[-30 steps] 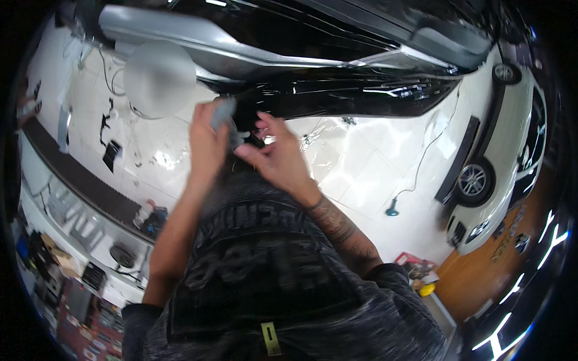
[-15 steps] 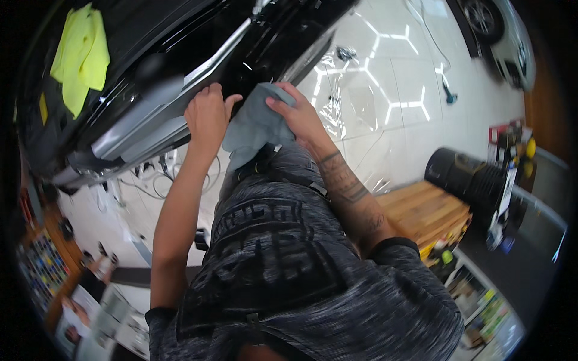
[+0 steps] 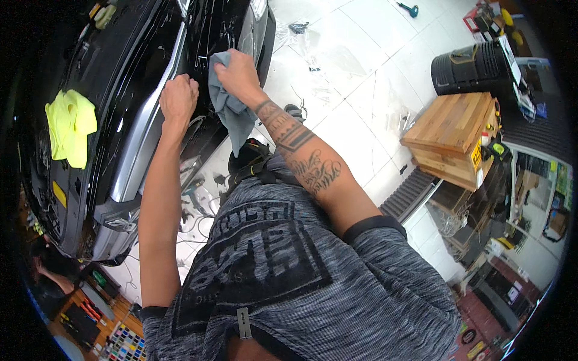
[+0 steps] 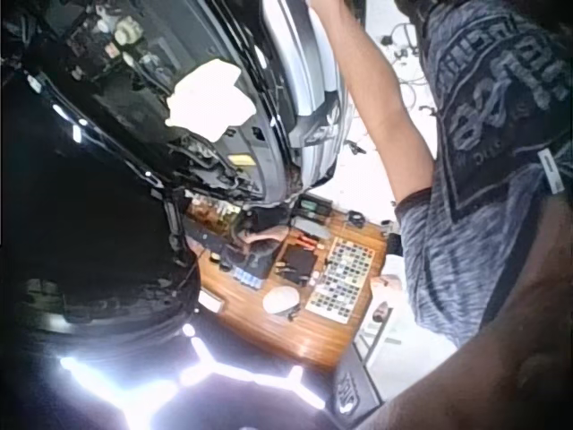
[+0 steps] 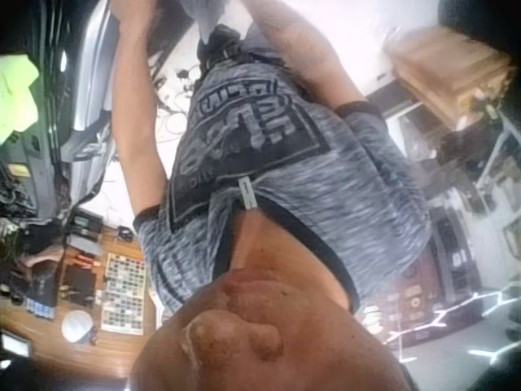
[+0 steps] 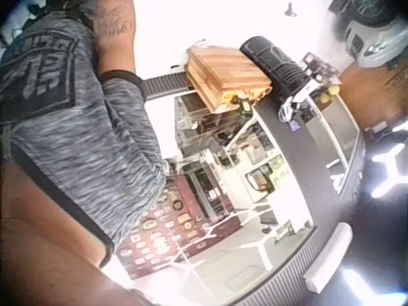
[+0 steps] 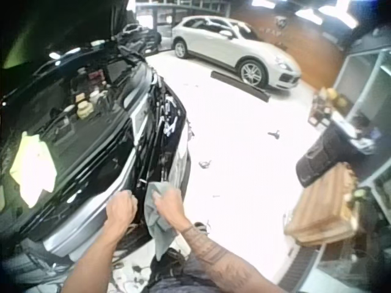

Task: The person applies a transparent protective film to the front bumper of a black car. They use a gray cloth to smooth the film and remove air bubbles, working methodically across the surface.

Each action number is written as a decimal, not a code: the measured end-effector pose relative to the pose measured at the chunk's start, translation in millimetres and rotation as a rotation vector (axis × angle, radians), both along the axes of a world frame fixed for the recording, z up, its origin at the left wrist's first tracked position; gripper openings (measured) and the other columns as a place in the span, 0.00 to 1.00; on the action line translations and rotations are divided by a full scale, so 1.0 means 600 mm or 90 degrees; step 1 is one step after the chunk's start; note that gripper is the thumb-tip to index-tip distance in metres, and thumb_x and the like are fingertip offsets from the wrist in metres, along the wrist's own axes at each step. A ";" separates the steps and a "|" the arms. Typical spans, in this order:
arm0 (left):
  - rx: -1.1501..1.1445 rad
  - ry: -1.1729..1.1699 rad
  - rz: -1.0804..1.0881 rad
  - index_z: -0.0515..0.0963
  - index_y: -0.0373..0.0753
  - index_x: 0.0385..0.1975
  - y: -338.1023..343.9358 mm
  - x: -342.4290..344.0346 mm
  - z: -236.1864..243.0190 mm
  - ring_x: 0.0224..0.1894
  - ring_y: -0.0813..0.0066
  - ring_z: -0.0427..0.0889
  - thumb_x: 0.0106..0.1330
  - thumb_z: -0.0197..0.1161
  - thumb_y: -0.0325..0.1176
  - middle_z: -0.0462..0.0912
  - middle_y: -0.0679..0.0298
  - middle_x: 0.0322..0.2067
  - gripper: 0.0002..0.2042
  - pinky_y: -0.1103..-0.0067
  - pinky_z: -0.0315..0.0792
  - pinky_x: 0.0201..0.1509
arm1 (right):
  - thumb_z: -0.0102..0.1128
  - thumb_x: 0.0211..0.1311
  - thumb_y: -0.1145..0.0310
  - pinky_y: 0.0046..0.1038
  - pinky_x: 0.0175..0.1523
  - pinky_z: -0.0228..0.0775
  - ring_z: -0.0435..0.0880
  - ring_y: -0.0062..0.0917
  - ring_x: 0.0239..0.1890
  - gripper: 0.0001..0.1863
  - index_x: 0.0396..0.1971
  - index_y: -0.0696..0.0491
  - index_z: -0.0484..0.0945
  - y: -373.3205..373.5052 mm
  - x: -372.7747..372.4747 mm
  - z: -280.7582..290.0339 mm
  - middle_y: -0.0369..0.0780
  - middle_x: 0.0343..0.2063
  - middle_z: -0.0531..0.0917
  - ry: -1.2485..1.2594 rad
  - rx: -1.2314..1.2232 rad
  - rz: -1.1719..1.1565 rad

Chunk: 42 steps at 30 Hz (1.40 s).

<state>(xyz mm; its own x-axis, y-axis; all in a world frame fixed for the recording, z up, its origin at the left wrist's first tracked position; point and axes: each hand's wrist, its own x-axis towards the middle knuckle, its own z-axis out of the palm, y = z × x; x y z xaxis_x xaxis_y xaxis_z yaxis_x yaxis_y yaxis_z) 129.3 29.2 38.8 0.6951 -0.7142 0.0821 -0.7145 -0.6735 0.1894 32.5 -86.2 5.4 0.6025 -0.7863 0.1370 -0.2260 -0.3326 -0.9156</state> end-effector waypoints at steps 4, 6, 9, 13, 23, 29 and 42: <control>-0.031 -0.011 -0.039 0.81 0.32 0.25 0.002 0.003 -0.003 0.32 0.42 0.82 0.59 0.57 0.35 0.81 0.43 0.26 0.11 0.58 0.76 0.39 | 0.63 0.51 0.66 0.40 0.43 0.73 0.82 0.50 0.36 0.15 0.30 0.64 0.79 -0.013 0.019 0.008 0.57 0.27 0.82 0.036 -0.063 0.043; -0.037 -0.005 -0.044 0.80 0.32 0.25 0.002 0.003 -0.003 0.31 0.41 0.82 0.59 0.57 0.35 0.81 0.42 0.26 0.11 0.58 0.76 0.38 | 0.62 0.50 0.67 0.41 0.43 0.73 0.82 0.50 0.35 0.14 0.29 0.65 0.78 -0.012 0.029 0.010 0.57 0.27 0.81 0.063 -0.081 0.048; -0.036 0.020 -0.038 0.80 0.32 0.24 0.005 0.006 -0.006 0.31 0.40 0.81 0.59 0.57 0.34 0.80 0.41 0.25 0.11 0.57 0.76 0.38 | 0.61 0.50 0.69 0.43 0.42 0.74 0.82 0.52 0.35 0.13 0.27 0.66 0.78 0.000 0.039 0.012 0.58 0.26 0.81 0.099 -0.120 0.026; -0.043 0.041 -0.026 0.79 0.33 0.25 0.011 0.015 -0.011 0.32 0.39 0.81 0.62 0.55 0.37 0.80 0.40 0.26 0.13 0.55 0.74 0.38 | 0.61 0.50 0.71 0.46 0.40 0.76 0.82 0.54 0.33 0.10 0.25 0.65 0.77 0.027 0.049 0.012 0.59 0.26 0.80 0.121 -0.157 0.004; 0.004 0.095 -0.041 0.82 0.35 0.28 0.045 0.015 0.009 0.34 0.44 0.82 0.57 0.67 0.41 0.82 0.44 0.26 0.13 0.60 0.76 0.37 | 0.62 0.48 0.69 0.45 0.40 0.76 0.82 0.53 0.31 0.13 0.22 0.66 0.76 0.045 0.035 0.000 0.59 0.23 0.80 0.084 -0.107 0.019; 0.023 0.161 -0.018 0.81 0.32 0.26 0.055 0.011 0.013 0.35 0.45 0.83 0.56 0.69 0.39 0.82 0.44 0.28 0.14 0.61 0.77 0.39 | 0.61 0.48 0.68 0.43 0.41 0.76 0.82 0.53 0.33 0.14 0.21 0.67 0.76 0.005 0.081 0.021 0.59 0.24 0.80 0.111 -0.168 -0.053; 0.064 0.210 -0.026 0.81 0.34 0.22 0.095 0.012 -0.007 0.32 0.46 0.82 0.53 0.71 0.39 0.81 0.45 0.24 0.13 0.62 0.75 0.37 | 0.62 0.47 0.67 0.42 0.42 0.76 0.83 0.47 0.34 0.14 0.26 0.65 0.79 -0.037 0.057 0.037 0.57 0.25 0.81 0.200 -0.351 0.221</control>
<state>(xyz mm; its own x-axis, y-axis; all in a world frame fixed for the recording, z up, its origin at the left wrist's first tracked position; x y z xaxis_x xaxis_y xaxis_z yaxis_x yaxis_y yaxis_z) 136.6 86.2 34.8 0.6427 -0.7355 -0.2146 -0.6528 -0.6723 0.3490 66.9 -108.1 27.5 0.8808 -0.4095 0.2376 -0.2488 -0.8273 -0.5036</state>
